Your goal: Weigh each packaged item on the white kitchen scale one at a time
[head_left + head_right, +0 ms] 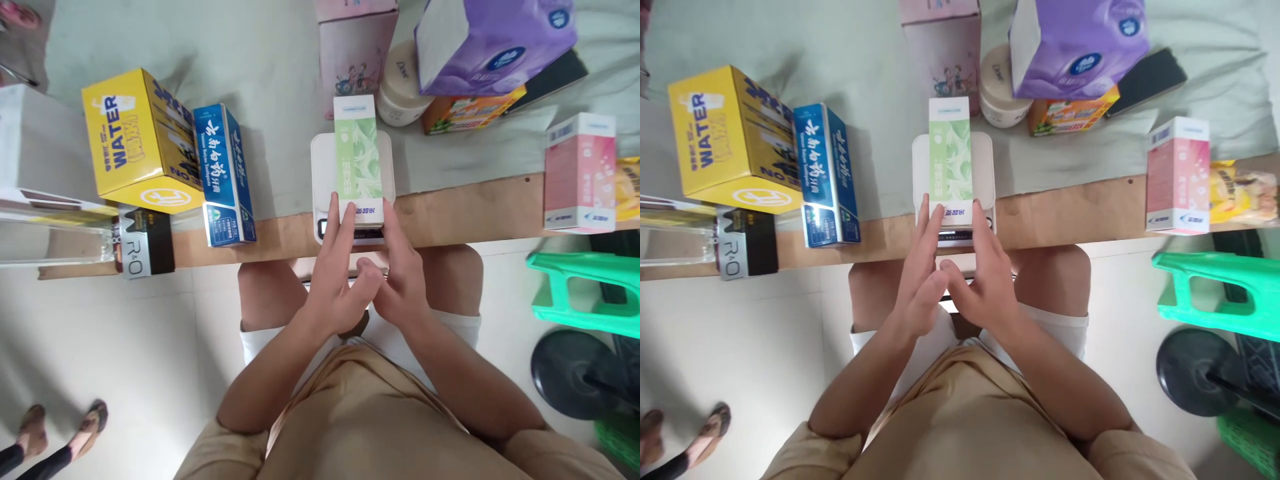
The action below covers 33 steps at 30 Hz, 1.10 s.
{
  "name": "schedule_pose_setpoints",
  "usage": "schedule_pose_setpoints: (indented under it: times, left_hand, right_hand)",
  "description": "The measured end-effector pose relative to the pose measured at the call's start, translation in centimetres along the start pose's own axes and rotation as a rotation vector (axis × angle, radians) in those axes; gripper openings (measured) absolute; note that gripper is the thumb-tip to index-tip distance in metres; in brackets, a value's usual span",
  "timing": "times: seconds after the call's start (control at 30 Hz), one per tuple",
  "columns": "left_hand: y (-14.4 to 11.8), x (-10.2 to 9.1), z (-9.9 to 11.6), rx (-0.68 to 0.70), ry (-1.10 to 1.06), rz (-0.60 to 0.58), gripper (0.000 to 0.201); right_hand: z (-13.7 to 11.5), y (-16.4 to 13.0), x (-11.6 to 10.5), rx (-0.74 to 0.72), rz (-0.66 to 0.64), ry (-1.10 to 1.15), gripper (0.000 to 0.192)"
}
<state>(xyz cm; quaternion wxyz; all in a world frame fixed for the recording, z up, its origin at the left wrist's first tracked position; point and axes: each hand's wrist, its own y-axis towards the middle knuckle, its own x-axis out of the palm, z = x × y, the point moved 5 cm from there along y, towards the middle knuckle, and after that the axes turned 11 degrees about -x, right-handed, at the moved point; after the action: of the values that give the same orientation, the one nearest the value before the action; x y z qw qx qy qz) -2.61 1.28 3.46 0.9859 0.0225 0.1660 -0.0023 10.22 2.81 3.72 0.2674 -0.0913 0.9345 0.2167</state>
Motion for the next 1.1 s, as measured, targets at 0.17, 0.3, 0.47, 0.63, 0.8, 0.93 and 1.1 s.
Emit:
schedule_pose_setpoints:
  times: [0.17, 0.3, 0.47, 0.63, 0.8, 0.93, 1.1]
  left_hand:
    - [-0.4, -0.8, -0.9, 0.044, 0.018, 0.021, 0.073]
    - [-1.5, -2.2, -1.9, 0.042, -0.008, 0.117, 0.071]
    - [-2.9, -4.4, -3.0, 0.027, -0.075, 0.222, 0.061]
    - [-3.3, -5.9, -4.0, -0.006, -0.152, 0.294, 0.06]
    - [-2.5, -5.8, -5.0, -0.04, -0.179, 0.319, 0.06]
    - [-2.0, -5.9, -5.3, -0.043, -0.178, 0.307, 0.06]
    - [0.9, -6.8, -3.3, -0.067, -0.154, 0.282, 0.061]
  right_hand:
    - [1.3, -0.4, -1.0, 0.013, -0.026, 0.053, 0.077]
    - [3.0, -1.7, -3.1, 0.057, 0.061, 0.098, 0.07]
    - [4.9, -3.8, -5.2, 0.138, 0.14, 0.122, 0.067]
    - [6.1, -5.4, -6.7, 0.183, 0.212, 0.095, 0.066]
    - [7.1, -6.1, -7.1, 0.233, 0.227, 0.102, 0.067]
    - [6.9, -5.7, -6.9, 0.227, 0.211, 0.11, 0.066]
    - [6.5, -4.6, -6.1, 0.207, 0.181, 0.122, 0.061]
